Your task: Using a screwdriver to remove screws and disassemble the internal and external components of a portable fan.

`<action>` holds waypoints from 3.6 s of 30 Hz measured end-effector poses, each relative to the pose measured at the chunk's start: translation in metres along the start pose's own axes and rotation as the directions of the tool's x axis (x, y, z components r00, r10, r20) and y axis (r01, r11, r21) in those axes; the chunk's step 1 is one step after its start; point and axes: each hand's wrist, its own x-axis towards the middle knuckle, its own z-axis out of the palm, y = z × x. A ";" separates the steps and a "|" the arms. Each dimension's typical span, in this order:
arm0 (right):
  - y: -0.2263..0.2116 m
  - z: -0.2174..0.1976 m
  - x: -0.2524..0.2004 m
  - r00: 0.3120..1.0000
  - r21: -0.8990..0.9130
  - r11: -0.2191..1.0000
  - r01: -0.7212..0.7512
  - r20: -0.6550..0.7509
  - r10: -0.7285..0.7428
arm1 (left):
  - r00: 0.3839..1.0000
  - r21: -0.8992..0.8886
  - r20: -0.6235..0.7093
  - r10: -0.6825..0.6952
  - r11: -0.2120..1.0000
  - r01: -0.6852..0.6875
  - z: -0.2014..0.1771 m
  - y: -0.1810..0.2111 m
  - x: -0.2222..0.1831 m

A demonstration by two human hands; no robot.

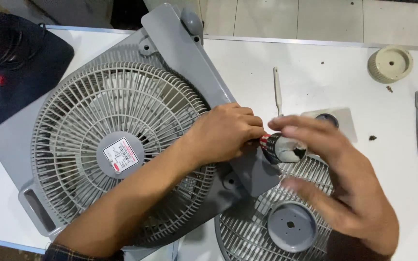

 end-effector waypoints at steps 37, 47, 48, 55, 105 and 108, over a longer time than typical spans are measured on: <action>-0.009 0.000 0.002 0.955 -0.298 0.907 -0.298 -0.092 0.283 | 1.000 0.015 -0.023 0.002 1.000 -0.002 -0.005 0.006 0.003; -0.025 0.010 -0.002 0.930 -0.281 0.916 -0.285 -0.312 0.194 | 0.996 -0.017 0.053 -0.067 0.998 0.068 -0.005 0.004 0.003; -0.028 0.012 0.000 0.911 -0.199 0.932 -0.303 -0.346 0.222 | 0.995 -0.022 0.064 -0.073 0.997 0.075 -0.006 0.004 0.004; -0.018 0.009 -0.014 0.889 -0.138 0.966 -0.221 -0.435 0.141 | 0.996 -0.026 0.050 -0.073 0.997 0.074 -0.005 0.004 0.003; 0.075 -0.063 -0.003 0.638 -0.183 0.612 -0.769 -0.163 0.753 | 0.996 0.132 0.069 -0.062 0.990 0.052 -0.006 0.009 0.007; 0.076 -0.068 -0.012 0.731 -0.218 0.698 -0.683 -0.196 0.654 | 0.996 0.116 0.067 -0.065 0.992 0.057 -0.007 0.009 0.007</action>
